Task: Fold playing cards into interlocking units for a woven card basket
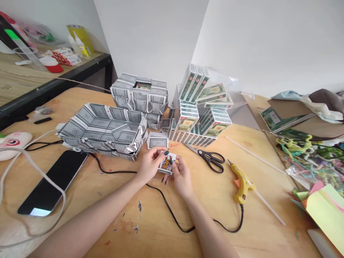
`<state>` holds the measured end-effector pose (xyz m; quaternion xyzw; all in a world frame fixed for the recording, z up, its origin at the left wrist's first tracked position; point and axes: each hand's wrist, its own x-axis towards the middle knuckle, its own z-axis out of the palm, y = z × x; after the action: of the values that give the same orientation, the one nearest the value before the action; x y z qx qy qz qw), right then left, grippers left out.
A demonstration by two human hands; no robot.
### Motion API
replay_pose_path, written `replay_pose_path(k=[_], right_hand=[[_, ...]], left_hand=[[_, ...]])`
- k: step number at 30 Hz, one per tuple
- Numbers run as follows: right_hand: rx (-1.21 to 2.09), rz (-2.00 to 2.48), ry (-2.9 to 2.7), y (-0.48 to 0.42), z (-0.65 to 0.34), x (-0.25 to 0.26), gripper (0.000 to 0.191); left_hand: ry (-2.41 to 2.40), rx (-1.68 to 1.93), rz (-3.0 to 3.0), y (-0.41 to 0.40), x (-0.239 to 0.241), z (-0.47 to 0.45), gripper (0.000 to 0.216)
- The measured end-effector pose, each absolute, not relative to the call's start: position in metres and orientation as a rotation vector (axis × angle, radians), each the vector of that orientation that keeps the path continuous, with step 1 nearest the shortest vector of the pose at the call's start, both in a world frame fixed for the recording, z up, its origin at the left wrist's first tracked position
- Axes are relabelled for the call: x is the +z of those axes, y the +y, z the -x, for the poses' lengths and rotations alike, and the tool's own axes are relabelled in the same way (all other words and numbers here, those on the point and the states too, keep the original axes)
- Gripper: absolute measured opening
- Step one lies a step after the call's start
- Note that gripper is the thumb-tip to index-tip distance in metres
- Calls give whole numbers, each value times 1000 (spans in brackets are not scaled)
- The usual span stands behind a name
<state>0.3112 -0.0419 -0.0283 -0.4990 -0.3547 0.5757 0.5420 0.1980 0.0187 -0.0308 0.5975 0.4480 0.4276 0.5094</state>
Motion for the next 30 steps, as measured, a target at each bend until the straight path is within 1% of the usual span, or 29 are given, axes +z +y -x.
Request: replay_pose_path(k=[3,8,13,30], right_hand=[[1346,1163,-780,-41,-311,-28,29],[1416,1057,-722,-41,-314,-27,26],[1465,1041,-682,-44,-312,-25,21],[1521,1010,-656,-44,-313,-25,17]], left_hand=[[1029,1067,-1432,17,-30,-199,24],[1038,1069,-1593,10,-28,-200,16],[962,968,-1430,3,-27,-201,19],[1057,1010,-1368,-3,-29,-202,13]])
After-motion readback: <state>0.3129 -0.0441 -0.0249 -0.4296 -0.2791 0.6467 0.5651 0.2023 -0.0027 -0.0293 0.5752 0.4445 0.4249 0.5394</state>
